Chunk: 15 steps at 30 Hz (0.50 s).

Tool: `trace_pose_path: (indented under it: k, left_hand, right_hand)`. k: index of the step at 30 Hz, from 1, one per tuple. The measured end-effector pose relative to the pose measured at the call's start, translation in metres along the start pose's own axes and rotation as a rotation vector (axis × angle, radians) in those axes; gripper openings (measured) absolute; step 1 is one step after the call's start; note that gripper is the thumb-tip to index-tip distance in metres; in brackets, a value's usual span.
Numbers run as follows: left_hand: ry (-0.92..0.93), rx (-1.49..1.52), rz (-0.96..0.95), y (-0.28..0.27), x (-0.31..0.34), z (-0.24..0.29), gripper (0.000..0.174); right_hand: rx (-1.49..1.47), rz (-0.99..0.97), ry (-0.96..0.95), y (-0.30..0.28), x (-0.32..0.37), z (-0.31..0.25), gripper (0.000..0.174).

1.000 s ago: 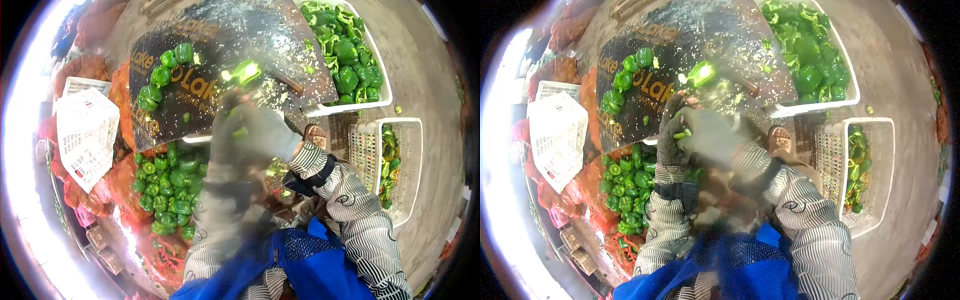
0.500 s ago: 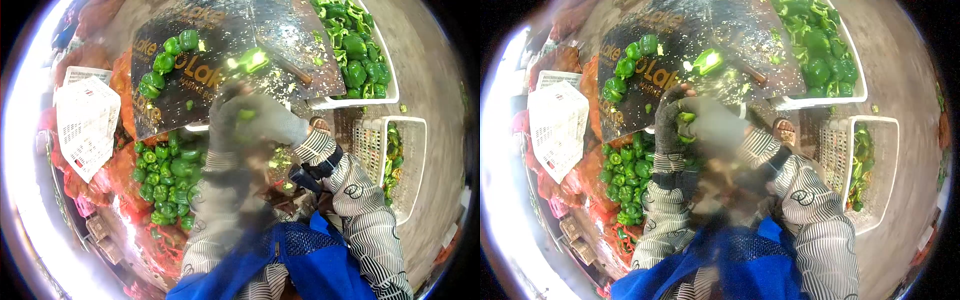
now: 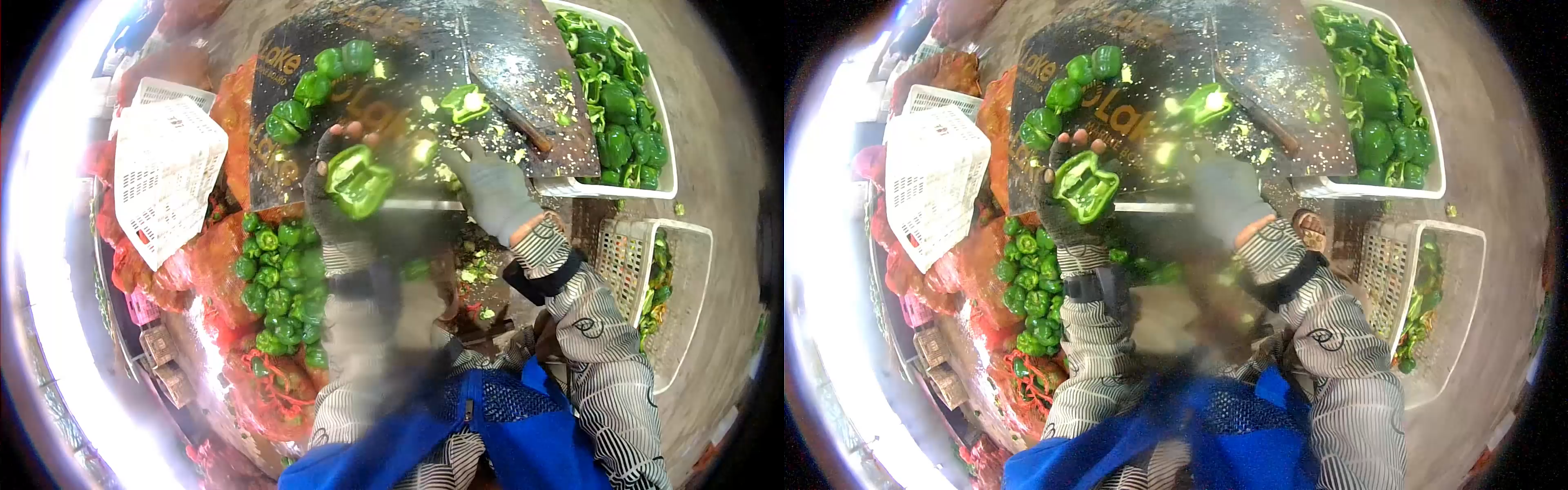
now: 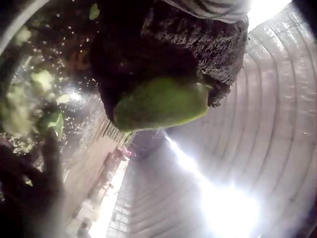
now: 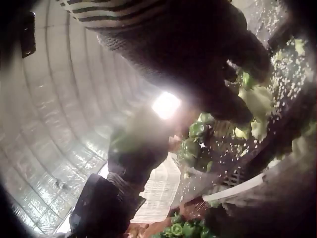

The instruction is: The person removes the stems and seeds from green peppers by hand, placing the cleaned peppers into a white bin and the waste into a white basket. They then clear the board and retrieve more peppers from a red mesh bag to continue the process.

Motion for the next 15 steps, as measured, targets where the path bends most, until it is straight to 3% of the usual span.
trace_pose_path:
  k: [1, 3, 4, 5, 7, 9, 11, 12, 13, 15]
  left_hand:
    - [-0.036, 0.09, -0.054, -0.001, 0.0, 0.0, 0.05]
    - [-0.045, 0.005, -0.054, 0.007, 0.001, -0.005, 0.05]
    - [-0.078, -0.082, -0.028, 0.011, 0.002, -0.013, 0.05]
    - [-0.115, -0.17, -0.004, 0.023, 0.002, -0.021, 0.05]
    - [-0.155, -0.218, 0.041, 0.043, 0.012, -0.036, 0.052]
    - [-0.173, -0.494, 0.061, 0.049, 0.016, -0.049, 0.047]
    - [-0.26, -0.453, 0.03, 0.031, 0.013, -0.059, 0.046]
    - [-0.268, -0.341, 0.017, 0.036, 0.014, -0.06, 0.046]
    - [-0.275, -0.23, 0.004, 0.04, 0.013, -0.059, 0.046]
    - [-0.261, -0.142, -0.04, 0.035, 0.009, -0.062, 0.047]
  right_hand:
    - [0.0, -0.001, -0.001, -0.001, -0.001, -0.003, 0.051]
    - [-0.421, 0.161, -0.275, -0.022, 0.001, -0.023, 0.049]
    - [-0.418, 0.233, -0.44, -0.029, 0.002, -0.032, 0.033]
    - [-0.418, 0.238, -0.428, -0.029, 0.002, -0.038, 0.033]
    - [-0.102, 0.052, -0.35, -0.015, 0.003, -0.045, 0.026]
    - [-0.015, 0.07, -0.34, -0.003, 0.007, -0.039, 0.021]
    - [0.085, 0.116, -0.304, 0.003, 0.01, -0.036, 0.019]
    - [-0.019, 0.245, -0.251, 0.003, 0.011, -0.031, 0.017]
    - [-0.017, 0.25, -0.248, 0.002, 0.007, -0.026, 0.017]
    - [-0.51, 0.501, -0.222, -0.019, 0.002, -0.008, 0.015]
Point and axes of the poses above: each hand's wrist, its own x-axis away from the middle knuckle, its own y-axis out of the palm, z = x × y, the point moved 4 cm from there along -x, towards the middle knuckle, and after that the axes turned 4 degrees about y, right-handed, at the moved point
